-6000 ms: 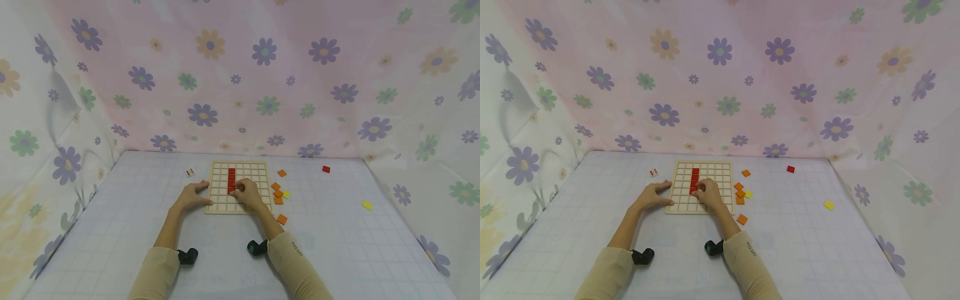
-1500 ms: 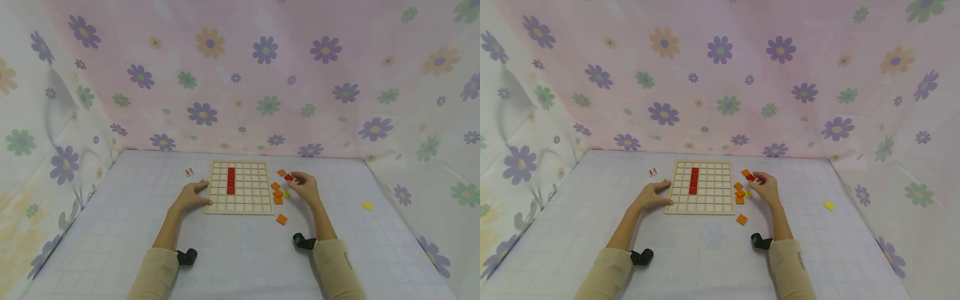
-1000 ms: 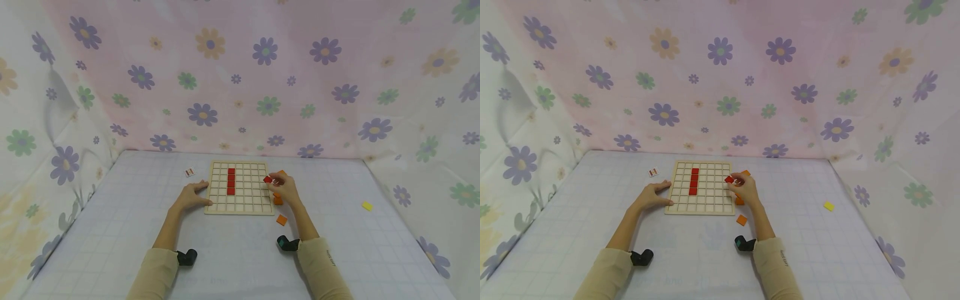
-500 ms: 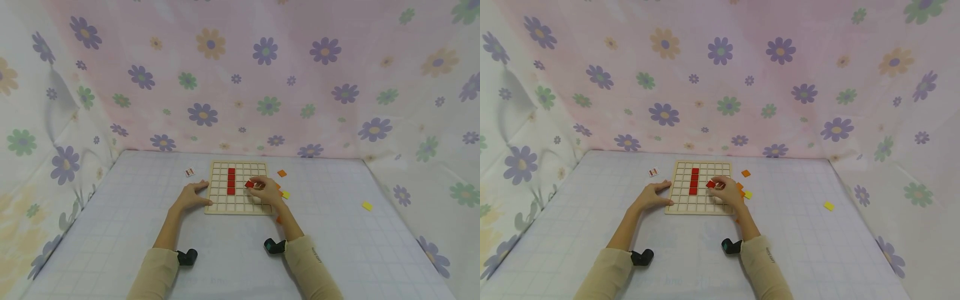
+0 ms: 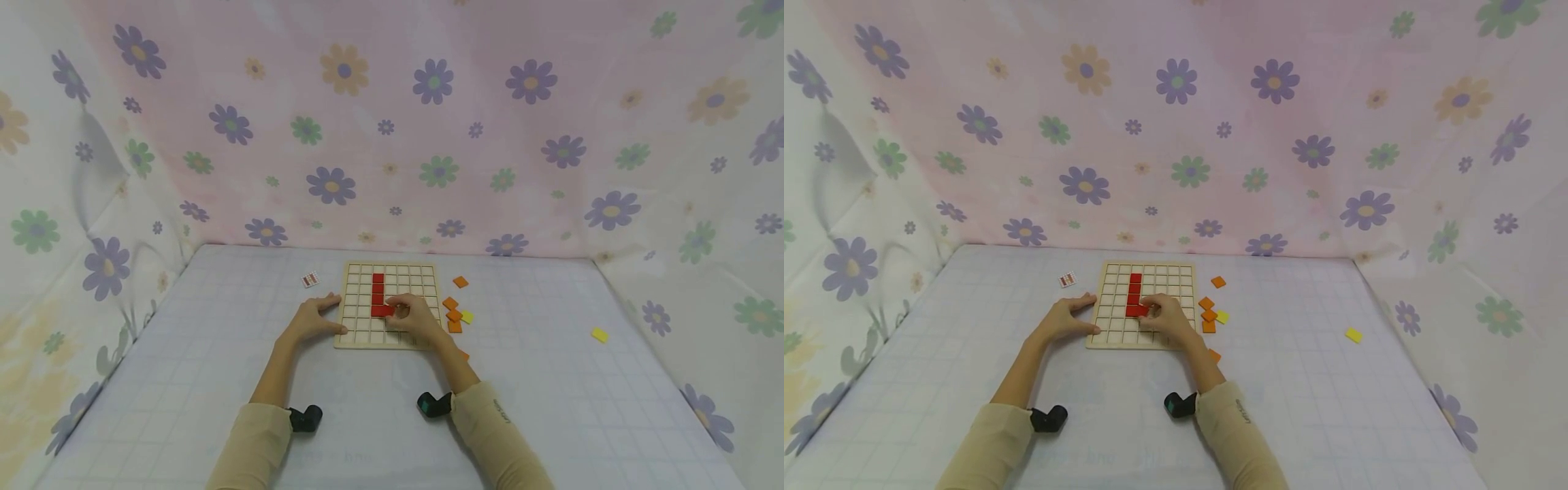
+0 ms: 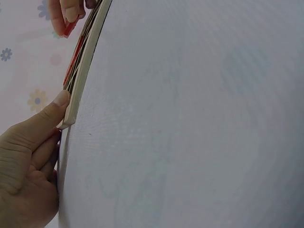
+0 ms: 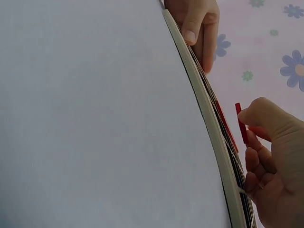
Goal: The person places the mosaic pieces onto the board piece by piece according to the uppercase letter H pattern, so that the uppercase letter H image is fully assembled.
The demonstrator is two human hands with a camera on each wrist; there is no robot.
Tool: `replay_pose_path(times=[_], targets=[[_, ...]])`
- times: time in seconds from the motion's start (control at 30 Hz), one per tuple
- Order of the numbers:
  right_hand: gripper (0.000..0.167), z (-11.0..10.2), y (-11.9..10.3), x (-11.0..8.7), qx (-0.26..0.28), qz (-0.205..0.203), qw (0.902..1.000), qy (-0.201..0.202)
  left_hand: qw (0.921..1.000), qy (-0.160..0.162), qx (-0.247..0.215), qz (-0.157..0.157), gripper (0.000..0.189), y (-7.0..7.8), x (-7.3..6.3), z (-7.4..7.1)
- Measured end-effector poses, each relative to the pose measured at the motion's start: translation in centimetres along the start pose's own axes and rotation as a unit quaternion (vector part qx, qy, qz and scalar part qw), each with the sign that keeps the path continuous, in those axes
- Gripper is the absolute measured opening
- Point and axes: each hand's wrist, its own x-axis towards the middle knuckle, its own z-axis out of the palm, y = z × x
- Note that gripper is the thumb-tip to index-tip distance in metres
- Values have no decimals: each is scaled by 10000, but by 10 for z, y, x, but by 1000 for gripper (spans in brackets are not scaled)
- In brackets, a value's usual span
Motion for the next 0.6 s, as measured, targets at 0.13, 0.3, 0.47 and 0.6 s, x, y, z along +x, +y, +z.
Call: replay_pose_path(times=[0.13, 0.3, 0.47, 0.6], targets=[[30, 7, -5, 1, -339, 41, 9991, -248, 10000, 14, -10, -43, 79, 1, -1, 0], [33, 11, -5, 2, -576, -97, 9973, -435, 10000, 24, -22, -63, 80, 3, -2, 0], [29, 10, -5, 3, -653, -347, 9950, -665, 10000, 43, 22, -74, 79, 4, -2, 1], [26, 8, -6, 3, -753, -445, 9922, -887, 10000, 58, 34, -64, 79, 3, -2, 0]])
